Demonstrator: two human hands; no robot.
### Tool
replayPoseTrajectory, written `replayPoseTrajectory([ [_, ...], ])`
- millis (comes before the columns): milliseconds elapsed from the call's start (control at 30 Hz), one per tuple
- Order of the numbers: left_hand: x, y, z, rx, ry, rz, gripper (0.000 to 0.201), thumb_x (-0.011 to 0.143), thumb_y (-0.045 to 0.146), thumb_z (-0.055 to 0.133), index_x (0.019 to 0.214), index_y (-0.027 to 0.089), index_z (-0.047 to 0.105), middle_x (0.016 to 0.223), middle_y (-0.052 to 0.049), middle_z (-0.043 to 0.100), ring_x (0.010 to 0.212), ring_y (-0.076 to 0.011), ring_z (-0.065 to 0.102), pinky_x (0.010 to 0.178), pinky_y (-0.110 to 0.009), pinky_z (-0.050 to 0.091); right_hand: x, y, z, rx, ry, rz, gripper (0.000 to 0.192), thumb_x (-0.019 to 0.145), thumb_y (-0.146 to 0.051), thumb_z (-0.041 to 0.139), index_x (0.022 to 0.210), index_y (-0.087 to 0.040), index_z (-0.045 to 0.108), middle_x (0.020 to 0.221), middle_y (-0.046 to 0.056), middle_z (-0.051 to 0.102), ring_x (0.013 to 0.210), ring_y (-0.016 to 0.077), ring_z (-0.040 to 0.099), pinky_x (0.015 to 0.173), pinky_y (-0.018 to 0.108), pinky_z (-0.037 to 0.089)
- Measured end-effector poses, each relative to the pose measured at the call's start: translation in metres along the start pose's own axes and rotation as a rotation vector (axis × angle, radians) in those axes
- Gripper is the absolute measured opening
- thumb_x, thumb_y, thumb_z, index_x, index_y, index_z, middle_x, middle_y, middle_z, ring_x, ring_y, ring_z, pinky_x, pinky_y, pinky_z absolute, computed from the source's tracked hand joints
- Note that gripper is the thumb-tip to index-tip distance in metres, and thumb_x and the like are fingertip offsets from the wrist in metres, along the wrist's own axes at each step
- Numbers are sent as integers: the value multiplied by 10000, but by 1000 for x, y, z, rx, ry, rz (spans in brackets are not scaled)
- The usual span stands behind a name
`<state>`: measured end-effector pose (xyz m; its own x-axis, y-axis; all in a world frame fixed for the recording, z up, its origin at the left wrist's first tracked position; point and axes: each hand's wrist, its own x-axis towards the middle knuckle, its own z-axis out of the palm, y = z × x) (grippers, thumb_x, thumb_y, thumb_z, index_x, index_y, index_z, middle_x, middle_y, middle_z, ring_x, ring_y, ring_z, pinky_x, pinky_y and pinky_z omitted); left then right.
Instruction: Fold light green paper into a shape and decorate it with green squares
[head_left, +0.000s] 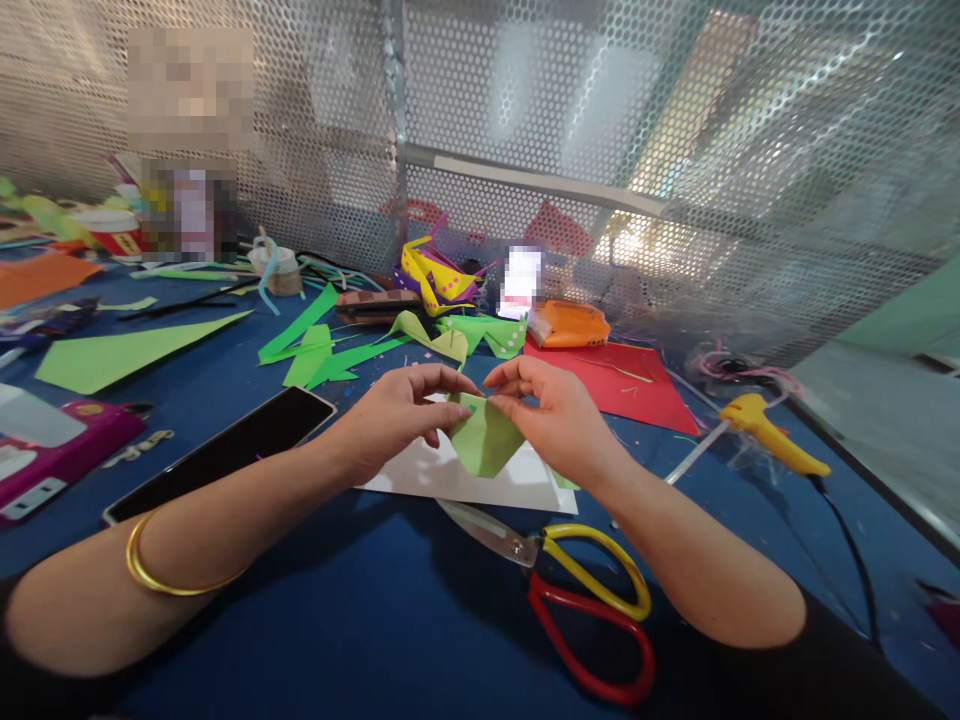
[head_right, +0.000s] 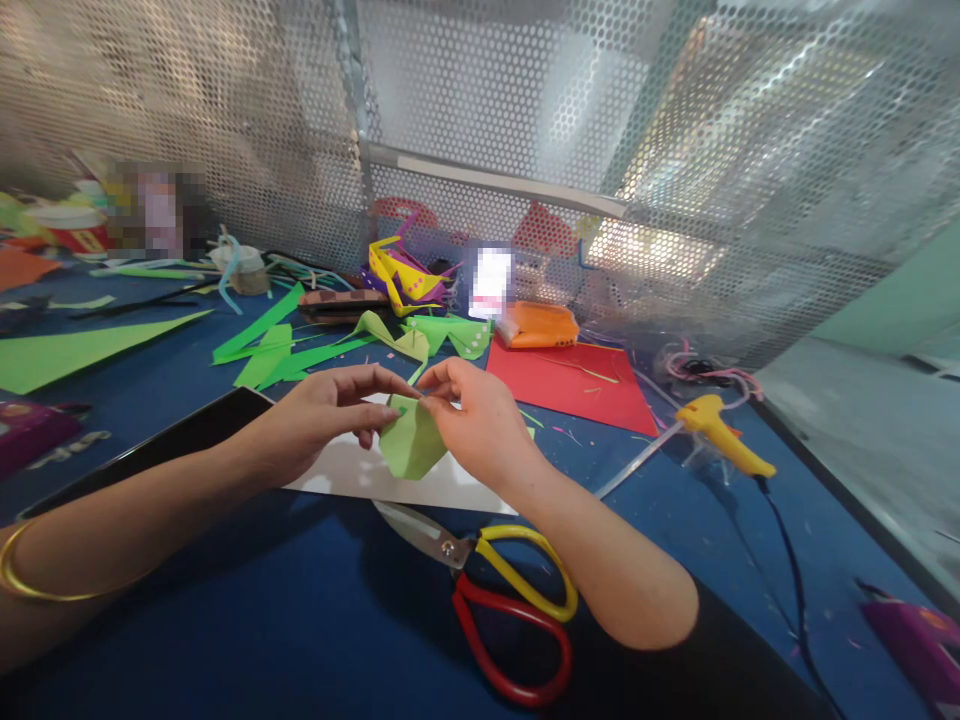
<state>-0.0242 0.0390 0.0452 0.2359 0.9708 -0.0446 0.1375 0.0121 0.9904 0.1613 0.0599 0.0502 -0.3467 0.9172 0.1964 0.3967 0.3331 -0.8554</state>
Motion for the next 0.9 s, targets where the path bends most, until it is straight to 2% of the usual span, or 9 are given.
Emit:
replayPoseTrajectory([
  [233,-1,0,1,7,14,-14,279,694,256,717,945,148,664,872,-7,667,591,-76,524,530,-222,455,0,2,0,8,-8,-4,102,813,-138,578,895,-194,604,782,12,677,753,168,645,682,329,495],
  [900,0,-2,1,25,7,-14,299,714,297,718,971,150,674,881,-26,671,659,-112,551,550,-239,465,0,1,0,5,-5,6,106,804,-132,579,891,-188,606,770,12,674,744,173,636,666,327,484],
])
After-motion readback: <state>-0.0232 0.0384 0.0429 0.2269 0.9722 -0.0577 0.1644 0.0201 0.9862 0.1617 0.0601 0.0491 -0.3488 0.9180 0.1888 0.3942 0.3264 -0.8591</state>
